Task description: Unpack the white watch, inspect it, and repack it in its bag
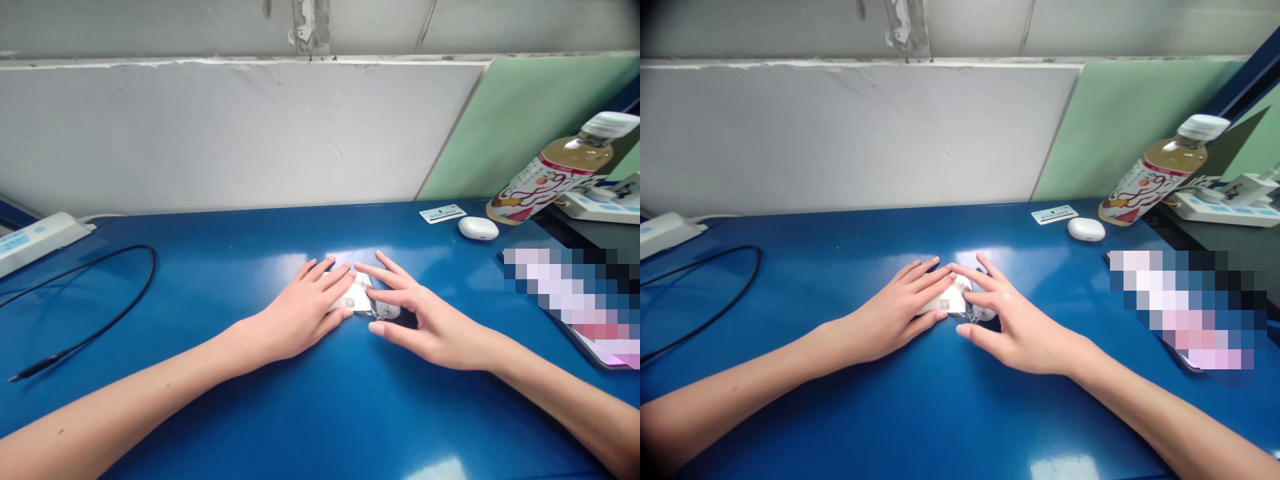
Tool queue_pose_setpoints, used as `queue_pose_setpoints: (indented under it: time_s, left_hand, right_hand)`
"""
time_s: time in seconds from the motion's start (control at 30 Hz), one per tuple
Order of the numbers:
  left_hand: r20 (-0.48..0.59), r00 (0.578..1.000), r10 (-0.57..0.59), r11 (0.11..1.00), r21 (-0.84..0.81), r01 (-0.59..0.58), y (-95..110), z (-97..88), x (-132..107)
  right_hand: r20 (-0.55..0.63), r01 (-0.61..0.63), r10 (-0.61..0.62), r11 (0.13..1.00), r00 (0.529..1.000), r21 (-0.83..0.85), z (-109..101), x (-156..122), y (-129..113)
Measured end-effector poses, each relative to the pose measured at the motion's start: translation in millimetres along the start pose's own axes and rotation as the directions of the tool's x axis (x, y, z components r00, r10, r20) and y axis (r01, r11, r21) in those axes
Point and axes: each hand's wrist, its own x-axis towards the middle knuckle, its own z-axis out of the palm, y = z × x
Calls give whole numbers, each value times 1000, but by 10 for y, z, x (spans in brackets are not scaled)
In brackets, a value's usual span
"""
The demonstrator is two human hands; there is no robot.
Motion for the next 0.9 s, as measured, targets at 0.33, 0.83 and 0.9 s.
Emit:
queue_pose_setpoints:
  time_s: [0.33, 0.83, 0.9]
  left_hand:
    - [-47, 998, 30, 999, 20, -29, -19, 18, -4]
    - [-161, 976, 149, 984, -72, -162, -40, 10, -45]
    - [-174, 970, 170, 979, -78, -186, -40, 5, -55]
  right_hand:
    - [-39, 195, -232, 889, 972, -415, 53, 50, -129]
    - [-226, 151, -233, 932, 946, -328, -45, 96, 201]
    - [-288, 152, -247, 937, 925, -315, -50, 92, 188]
